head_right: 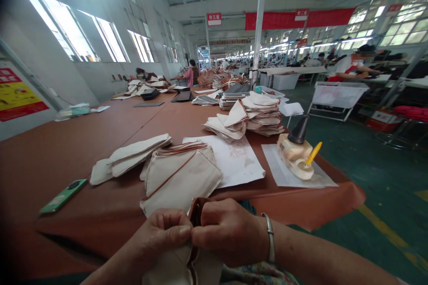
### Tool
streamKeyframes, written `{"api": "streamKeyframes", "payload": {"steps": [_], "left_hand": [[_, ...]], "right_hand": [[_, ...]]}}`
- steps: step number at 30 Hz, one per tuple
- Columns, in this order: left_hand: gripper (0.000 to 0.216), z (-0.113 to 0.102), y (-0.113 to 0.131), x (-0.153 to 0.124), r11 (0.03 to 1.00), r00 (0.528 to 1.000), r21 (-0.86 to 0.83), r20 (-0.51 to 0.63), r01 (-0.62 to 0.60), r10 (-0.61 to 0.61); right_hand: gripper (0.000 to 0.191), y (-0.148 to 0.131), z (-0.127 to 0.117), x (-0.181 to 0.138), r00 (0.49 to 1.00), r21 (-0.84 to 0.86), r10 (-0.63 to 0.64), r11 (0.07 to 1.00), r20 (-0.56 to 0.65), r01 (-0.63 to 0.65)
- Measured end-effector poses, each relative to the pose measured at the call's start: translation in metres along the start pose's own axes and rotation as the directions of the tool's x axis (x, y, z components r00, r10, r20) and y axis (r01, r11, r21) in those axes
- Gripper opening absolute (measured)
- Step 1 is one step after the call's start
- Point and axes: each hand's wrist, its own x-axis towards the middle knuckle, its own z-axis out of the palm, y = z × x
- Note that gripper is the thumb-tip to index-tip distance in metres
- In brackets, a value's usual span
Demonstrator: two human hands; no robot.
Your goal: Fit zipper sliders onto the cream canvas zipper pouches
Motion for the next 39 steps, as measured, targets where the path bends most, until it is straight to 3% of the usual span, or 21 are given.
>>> {"api": "streamKeyframes", "payload": {"steps": [3, 5, 7, 8, 10, 12, 15, 18, 21, 24, 27, 32, 36, 39], "left_hand": [[0.043, -0.003, -0.003, 0.0, 0.994, 1.0, 0.107, -0.004, -0.028, 0.028], [0.044, -0.007, -0.004, -0.001, 0.974, 0.998, 0.216, 0.008, -0.067, 0.067], [0.043, -0.011, -0.002, -0.004, 0.944, 0.994, 0.311, 0.025, -0.109, 0.106], [0.042, -0.012, 0.0, -0.005, 0.929, 0.991, 0.347, 0.036, -0.131, 0.126], [0.039, -0.012, 0.004, -0.008, 0.899, 0.985, 0.402, 0.066, -0.172, 0.16], [0.039, -0.011, 0.009, -0.011, 0.871, 0.979, 0.446, 0.093, -0.205, 0.182], [0.04, -0.009, 0.015, -0.014, 0.834, 0.974, 0.503, 0.109, -0.225, 0.197], [0.041, -0.009, 0.016, -0.017, 0.799, 0.971, 0.553, 0.111, -0.236, 0.211], [0.039, -0.01, 0.014, -0.018, 0.802, 0.971, 0.548, 0.105, -0.238, 0.217], [0.04, -0.009, 0.01, -0.014, 0.876, 0.978, 0.435, 0.105, -0.207, 0.18], [0.042, -0.007, 0.005, -0.009, 0.912, 0.981, 0.364, 0.106, -0.189, 0.161], [0.039, -0.001, 0.008, -0.008, 0.874, 0.976, 0.435, 0.087, -0.217, 0.199], [0.04, 0.001, 0.018, -0.013, 0.817, 0.967, 0.523, 0.062, -0.244, 0.249], [0.045, -0.001, 0.024, -0.014, 0.866, 0.974, 0.446, 0.131, -0.224, 0.185]], "right_hand": [[0.029, 0.002, 0.003, -0.004, 0.998, -0.194, -0.035, 0.98, 0.043, 0.043], [0.026, 0.001, 0.006, -0.008, 0.988, -0.268, -0.136, 0.952, 0.067, 0.15], [0.026, -0.003, 0.007, -0.011, 0.981, -0.198, -0.194, 0.962, -0.021, 0.187], [0.03, -0.006, 0.006, -0.011, 0.982, -0.11, -0.153, 0.984, -0.112, 0.141], [0.034, -0.013, 0.004, -0.009, 0.972, 0.12, 0.046, 0.993, -0.232, -0.018], [0.038, -0.019, 0.0, -0.004, 0.966, 0.279, 0.192, 0.95, -0.172, -0.139], [0.046, -0.021, -0.007, 0.006, 0.971, 0.363, 0.238, 0.903, 0.023, -0.229], [0.045, -0.02, -0.011, 0.011, 0.953, 0.419, 0.276, 0.856, 0.124, -0.302], [0.033, -0.018, -0.01, 0.009, 0.969, 0.361, 0.209, 0.9, 0.131, -0.243], [0.015, -0.016, -0.008, 0.004, 0.997, 0.172, 0.039, 0.984, 0.063, -0.049], [0.005, -0.016, -0.009, 0.004, 0.995, 0.054, -0.094, 0.994, 0.017, 0.093], [0.023, -0.02, -0.02, 0.013, 0.979, 0.133, 0.017, 0.99, 0.205, -0.045], [0.028, -0.018, -0.019, 0.019, 0.985, 0.165, -0.023, 0.986, 0.169, -0.005], [0.031, -0.012, -0.016, 0.02, 0.989, 0.267, -0.019, 0.963, 0.146, -0.021]]}}
